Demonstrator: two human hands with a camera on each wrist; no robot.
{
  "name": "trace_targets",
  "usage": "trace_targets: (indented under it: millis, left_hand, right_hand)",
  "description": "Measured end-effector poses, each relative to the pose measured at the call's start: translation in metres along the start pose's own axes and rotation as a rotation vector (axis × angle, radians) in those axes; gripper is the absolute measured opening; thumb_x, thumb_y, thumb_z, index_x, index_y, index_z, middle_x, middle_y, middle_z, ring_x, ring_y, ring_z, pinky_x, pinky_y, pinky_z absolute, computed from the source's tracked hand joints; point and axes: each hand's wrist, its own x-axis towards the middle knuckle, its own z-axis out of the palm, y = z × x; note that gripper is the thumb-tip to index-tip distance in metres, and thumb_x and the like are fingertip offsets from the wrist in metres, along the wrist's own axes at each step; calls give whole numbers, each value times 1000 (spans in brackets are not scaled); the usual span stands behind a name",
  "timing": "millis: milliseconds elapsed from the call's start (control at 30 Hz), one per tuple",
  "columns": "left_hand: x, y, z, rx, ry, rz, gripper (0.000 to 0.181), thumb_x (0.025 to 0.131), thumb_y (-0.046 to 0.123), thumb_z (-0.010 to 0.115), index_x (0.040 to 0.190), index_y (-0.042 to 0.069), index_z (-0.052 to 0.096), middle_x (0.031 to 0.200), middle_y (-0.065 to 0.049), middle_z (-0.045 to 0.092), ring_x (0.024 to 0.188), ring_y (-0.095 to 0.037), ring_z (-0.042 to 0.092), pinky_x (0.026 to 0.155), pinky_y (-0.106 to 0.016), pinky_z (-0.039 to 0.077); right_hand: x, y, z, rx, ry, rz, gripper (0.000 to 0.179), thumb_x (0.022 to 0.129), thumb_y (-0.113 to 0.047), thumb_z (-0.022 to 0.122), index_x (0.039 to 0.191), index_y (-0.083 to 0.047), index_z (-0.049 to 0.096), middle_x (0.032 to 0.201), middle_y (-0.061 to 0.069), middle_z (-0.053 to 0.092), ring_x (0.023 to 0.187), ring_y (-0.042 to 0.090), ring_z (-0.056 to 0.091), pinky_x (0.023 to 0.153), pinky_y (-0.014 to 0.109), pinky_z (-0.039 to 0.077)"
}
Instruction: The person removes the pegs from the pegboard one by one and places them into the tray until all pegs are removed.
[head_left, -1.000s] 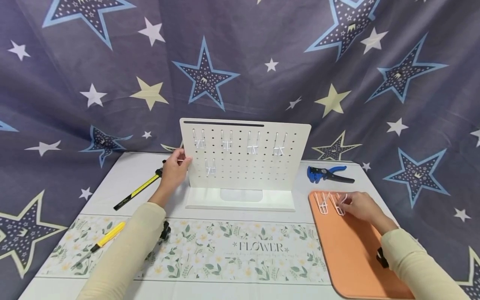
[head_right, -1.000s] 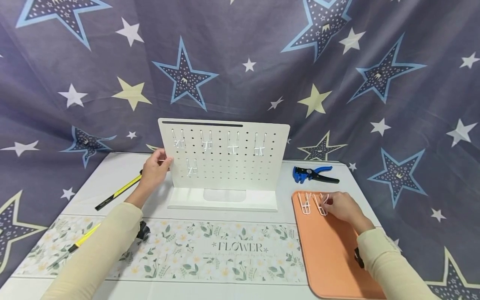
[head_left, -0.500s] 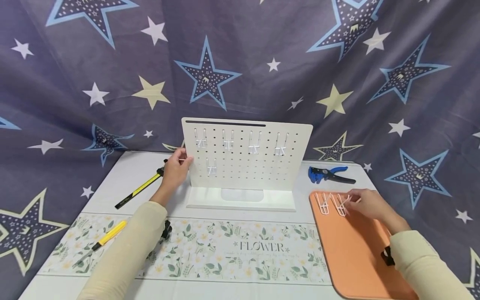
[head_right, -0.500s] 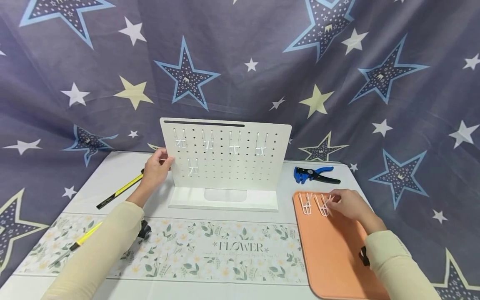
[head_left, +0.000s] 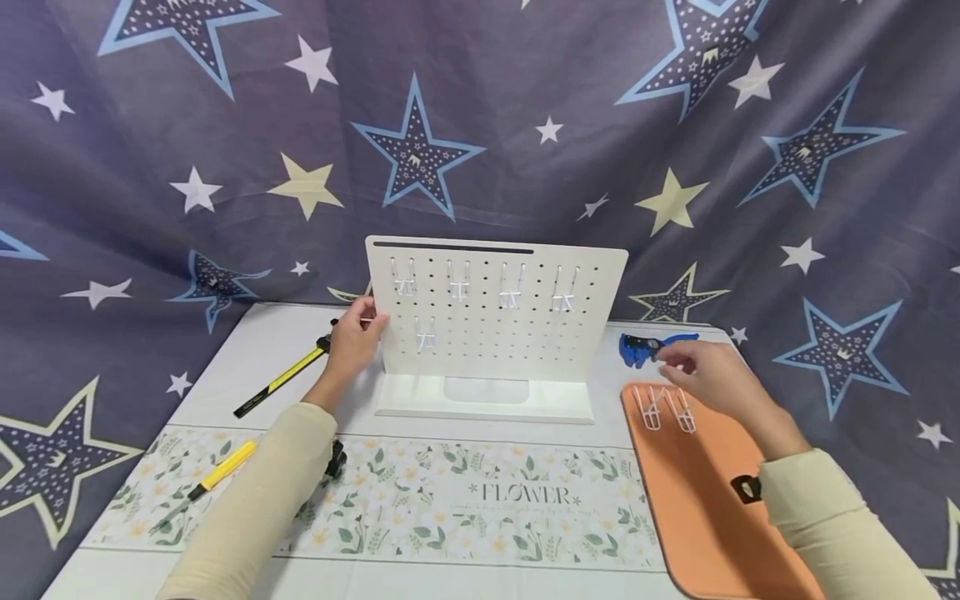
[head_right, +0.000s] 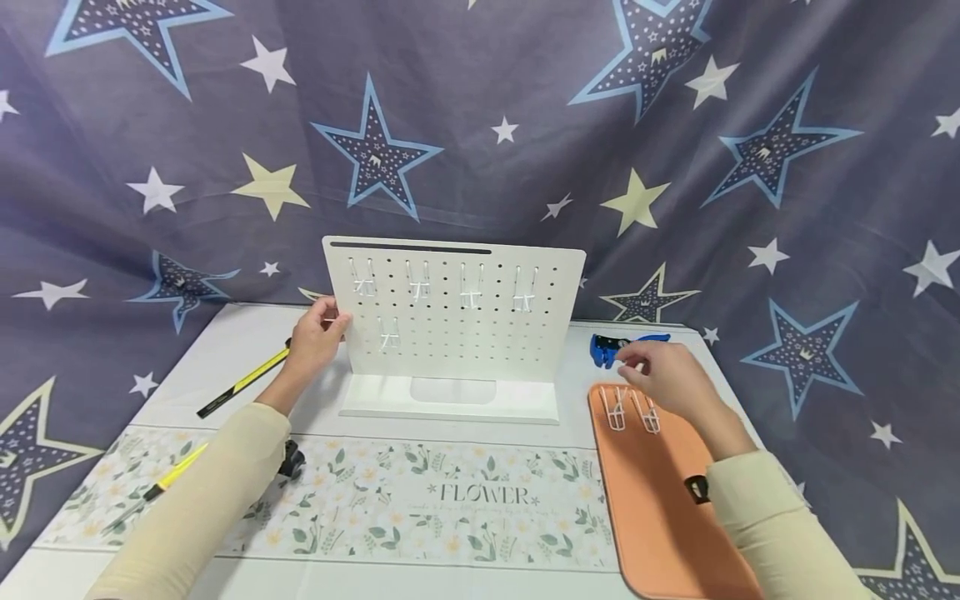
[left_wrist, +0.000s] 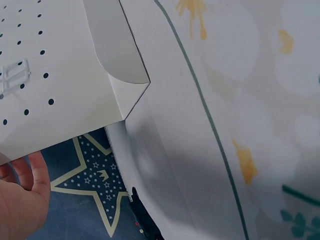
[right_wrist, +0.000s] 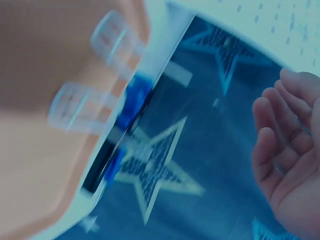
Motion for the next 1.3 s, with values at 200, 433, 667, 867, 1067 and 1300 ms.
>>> trace_targets:
  millis: [200, 433, 667, 867, 1067, 1300]
  left_hand:
    - [-1, 1, 1, -3, 5, 6, 25, 104, 21, 56, 126, 7, 59, 115, -16, 66, 103, -29, 65, 78, -31, 51]
    - [0, 0, 0, 9, 0, 2, 26, 104, 22, 56, 126, 8, 59, 117, -17, 66, 100, -29, 64, 78, -31, 50]
    - [0, -1, 0, 13, -7, -10, 28, 105, 23, 55, 128, 8, 58, 119, -18, 65, 99, -29, 62, 79, -32, 48]
    - [1, -1, 2, 12, -3, -10, 27, 105, 22, 56, 127, 8, 58, 118, -17, 64, 98, -28, 61, 78, -31, 48]
    - [2, -2, 1, -5, -6, -23, 26, 104, 22, 58, 127, 10, 58, 115, -15, 63, 96, -29, 62, 77, -33, 49]
    - [2, -3, 1, 11, 9, -13, 27, 104, 22, 57, 127, 9, 58, 115, -15, 64, 97, -27, 62, 77, -30, 50]
  right_hand:
    - [27, -45, 24, 36, -7, -69, 14, 92, -15, 73, 104, -11, 77, 85, 0, 75, 74, 14, 68, 68, 36, 56]
    - [56, -96, 63, 72, -18, -163, 16, 91, -18, 74, 105, -10, 77, 88, 1, 75, 75, 12, 68, 69, 32, 56]
    - [86, -138, 98, 92, 68, -196, 15, 91, -17, 74, 105, -15, 77, 90, -2, 76, 75, 12, 67, 69, 31, 55]
    - [109, -175, 128, 23, 159, -217, 15, 92, -22, 74, 106, -19, 76, 100, -3, 76, 78, 9, 68, 68, 25, 55]
    - [127, -206, 150, -36, 262, -246, 16, 92, -25, 75, 108, -21, 74, 105, -6, 76, 85, 8, 70, 69, 21, 56]
    - [142, -227, 173, -44, 388, -280, 20, 90, -24, 77, 109, -21, 74, 107, -5, 76, 95, 11, 72, 74, 22, 57]
